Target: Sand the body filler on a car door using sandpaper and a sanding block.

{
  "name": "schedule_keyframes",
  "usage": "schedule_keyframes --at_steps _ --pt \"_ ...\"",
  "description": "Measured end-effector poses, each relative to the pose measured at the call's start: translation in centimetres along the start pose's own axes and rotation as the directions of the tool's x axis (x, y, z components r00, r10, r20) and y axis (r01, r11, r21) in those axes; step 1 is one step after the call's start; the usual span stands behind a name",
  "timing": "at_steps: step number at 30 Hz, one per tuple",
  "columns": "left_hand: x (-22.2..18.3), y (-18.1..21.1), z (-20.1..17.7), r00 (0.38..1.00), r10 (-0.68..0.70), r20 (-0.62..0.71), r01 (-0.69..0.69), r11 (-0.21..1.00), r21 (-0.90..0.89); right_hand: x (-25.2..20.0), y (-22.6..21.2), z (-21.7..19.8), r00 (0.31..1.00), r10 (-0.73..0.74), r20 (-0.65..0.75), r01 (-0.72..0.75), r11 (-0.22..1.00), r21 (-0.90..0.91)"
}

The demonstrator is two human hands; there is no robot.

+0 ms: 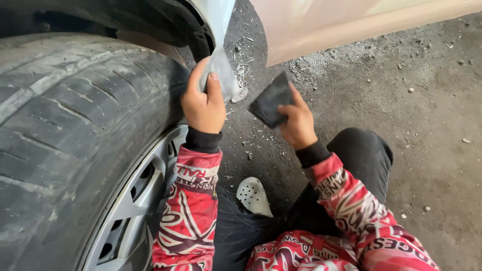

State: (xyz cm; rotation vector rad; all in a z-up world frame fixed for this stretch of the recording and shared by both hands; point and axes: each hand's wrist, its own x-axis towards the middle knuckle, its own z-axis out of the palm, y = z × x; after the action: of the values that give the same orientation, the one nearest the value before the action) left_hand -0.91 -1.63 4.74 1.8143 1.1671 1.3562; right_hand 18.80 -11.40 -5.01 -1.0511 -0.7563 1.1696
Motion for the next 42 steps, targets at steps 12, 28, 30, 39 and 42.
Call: schedule_keyframes --at_steps 12,28,30,39,42 --pt "0.4 -1.5 -0.2 0.996 0.076 -0.04 -0.073 0.995 0.068 8.3 1.2 4.2 0.916 0.3 -0.266 -0.012 0.685 0.729" --pt "0.3 -1.6 0.0 0.992 0.118 -0.032 -0.116 0.99 0.076 7.3 2.3 -0.8 0.861 0.395 -0.321 -0.01 0.645 0.764" --pt "0.4 -1.6 0.0 0.993 0.109 -0.038 -0.106 0.991 0.079 9.1 2.6 -1.3 0.871 0.406 -0.277 -0.038 0.617 0.786" --pt "0.7 -1.8 0.6 0.998 0.045 -0.043 -0.042 0.996 0.078 7.4 -7.6 2.2 0.893 0.368 -0.26 -0.029 0.623 0.782" --pt "-0.8 -3.4 1.1 0.997 -0.058 -0.059 0.056 0.998 -0.022 2.9 -7.8 2.4 0.966 0.077 -0.248 0.108 0.748 0.655"
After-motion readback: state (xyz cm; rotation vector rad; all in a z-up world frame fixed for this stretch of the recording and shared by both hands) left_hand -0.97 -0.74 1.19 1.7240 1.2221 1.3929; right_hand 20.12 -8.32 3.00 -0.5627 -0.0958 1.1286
